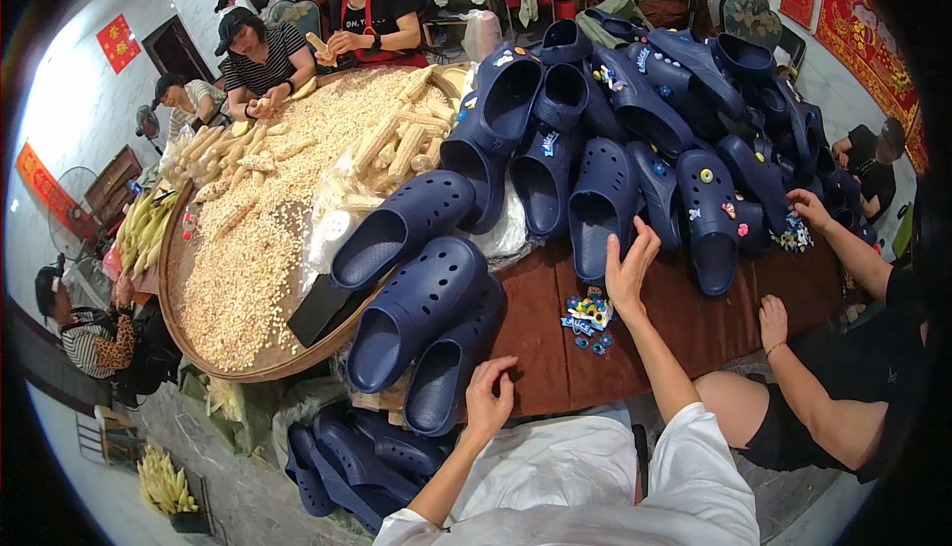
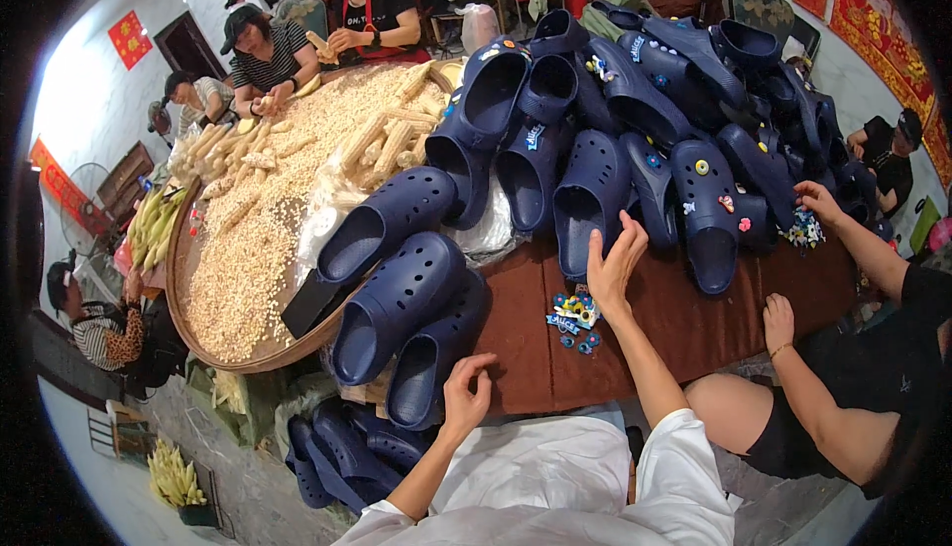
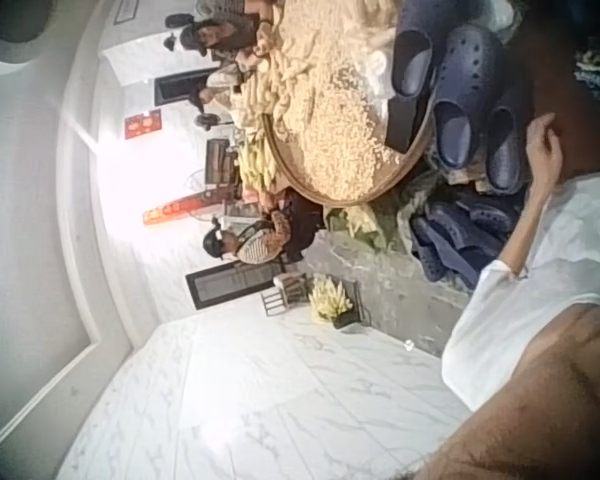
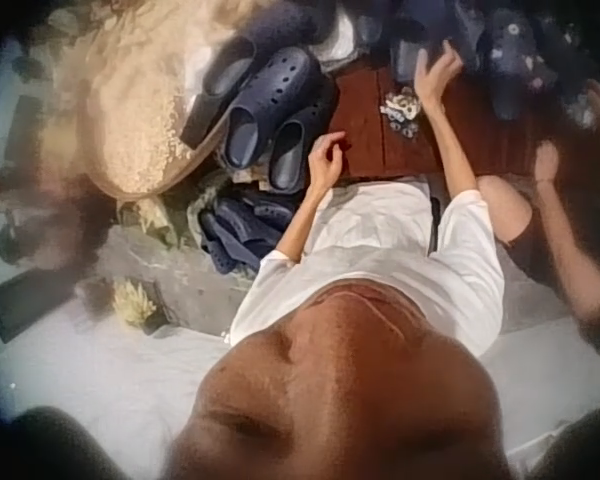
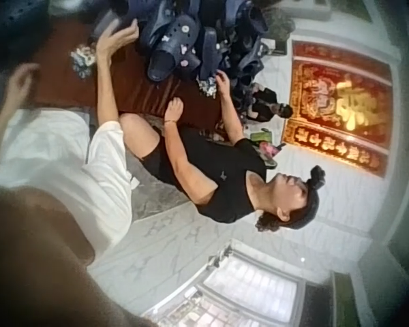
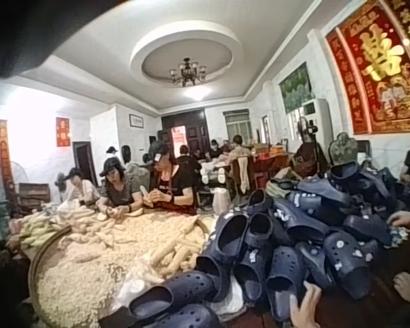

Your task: Decorating and finishing shoes by attaching small charms to the holes of rubber clogs.

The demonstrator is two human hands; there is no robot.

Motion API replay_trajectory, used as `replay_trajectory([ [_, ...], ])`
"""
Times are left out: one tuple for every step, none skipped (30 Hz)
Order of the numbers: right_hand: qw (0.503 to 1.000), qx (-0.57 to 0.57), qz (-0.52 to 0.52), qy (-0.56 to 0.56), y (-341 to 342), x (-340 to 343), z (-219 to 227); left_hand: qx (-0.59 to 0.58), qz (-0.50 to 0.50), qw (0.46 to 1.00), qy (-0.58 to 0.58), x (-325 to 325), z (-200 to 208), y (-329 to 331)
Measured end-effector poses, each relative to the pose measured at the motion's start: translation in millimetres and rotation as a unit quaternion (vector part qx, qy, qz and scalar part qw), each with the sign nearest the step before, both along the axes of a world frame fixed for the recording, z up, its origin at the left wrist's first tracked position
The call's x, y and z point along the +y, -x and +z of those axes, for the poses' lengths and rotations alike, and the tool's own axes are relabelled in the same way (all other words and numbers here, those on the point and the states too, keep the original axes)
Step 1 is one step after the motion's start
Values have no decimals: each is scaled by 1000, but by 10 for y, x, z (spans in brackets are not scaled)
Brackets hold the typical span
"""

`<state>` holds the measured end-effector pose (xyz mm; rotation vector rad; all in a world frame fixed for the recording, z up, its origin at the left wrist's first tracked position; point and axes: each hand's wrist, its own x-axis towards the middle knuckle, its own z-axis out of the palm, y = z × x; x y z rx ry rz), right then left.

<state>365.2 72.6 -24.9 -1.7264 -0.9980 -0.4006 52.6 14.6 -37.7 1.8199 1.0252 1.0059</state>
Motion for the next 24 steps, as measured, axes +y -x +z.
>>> replay_trajectory([
  [1000,-19,24,5,43,-43,101,14,-7,1000,-26,40,12,-43],
  [998,-37,48,11,95,-66,205,27,-14,998,-51,84,21,-87],
  [997,-42,61,1,184,-50,357,37,-21,997,-62,133,18,-143],
  [995,-62,80,-2,236,-7,457,36,-23,997,-59,177,2,-197],
  [992,-64,113,4,259,86,489,43,-23,997,-63,222,-27,-250],
  [987,-66,146,10,271,192,527,49,-22,996,-68,251,-79,-298],
  [983,-76,165,18,298,315,584,57,-23,995,-75,283,-157,-329],
  [979,-86,184,25,337,437,644,55,-21,995,-75,285,-229,-331],
  [976,-105,186,32,385,558,728,66,-23,992,-103,289,-294,-330],
  [976,-109,184,30,365,680,779,76,-29,988,-132,292,-307,-347],
  [973,-117,198,27,335,823,824,72,-29,989,-127,290,-316,-357],
  [968,-124,215,23,308,974,851,70,-28,989,-130,296,-320,-354],
  [965,-141,220,31,278,1109,888,56,-26,992,-107,303,-318,-350],
  [964,-144,220,28,267,1229,915,43,-24,995,-85,311,-316,-350],
  [964,-154,214,28,296,1350,954,37,-13,995,-88,304,-298,-354],
  [964,-164,207,27,325,1466,993,36,-11,995,-91,303,-290,-353],
  [963,-175,201,36,347,1573,1033,28,-8,996,-81,304,-288,-351],
  [963,-177,202,33,377,1660,1038,21,-6,997,-71,297,-293,-343],
  [960,-182,211,34,403,1740,1043,15,-2,998,-64,295,-297,-334],
  [957,-186,219,34,415,1811,1049,14,-1,998,-67,311,-304,-343],
  [954,-187,229,44,445,1865,1038,13,-1,998,-63,310,-299,-337],
  [954,-187,230,42,455,1898,1027,11,-1,998,-59,317,-295,-338],
  [956,-169,233,49,460,1924,1015,10,0,998,-63,319,-291,-341],
  [958,-152,237,56,467,1950,1016,10,3,998,-64,327,-299,-348],
])
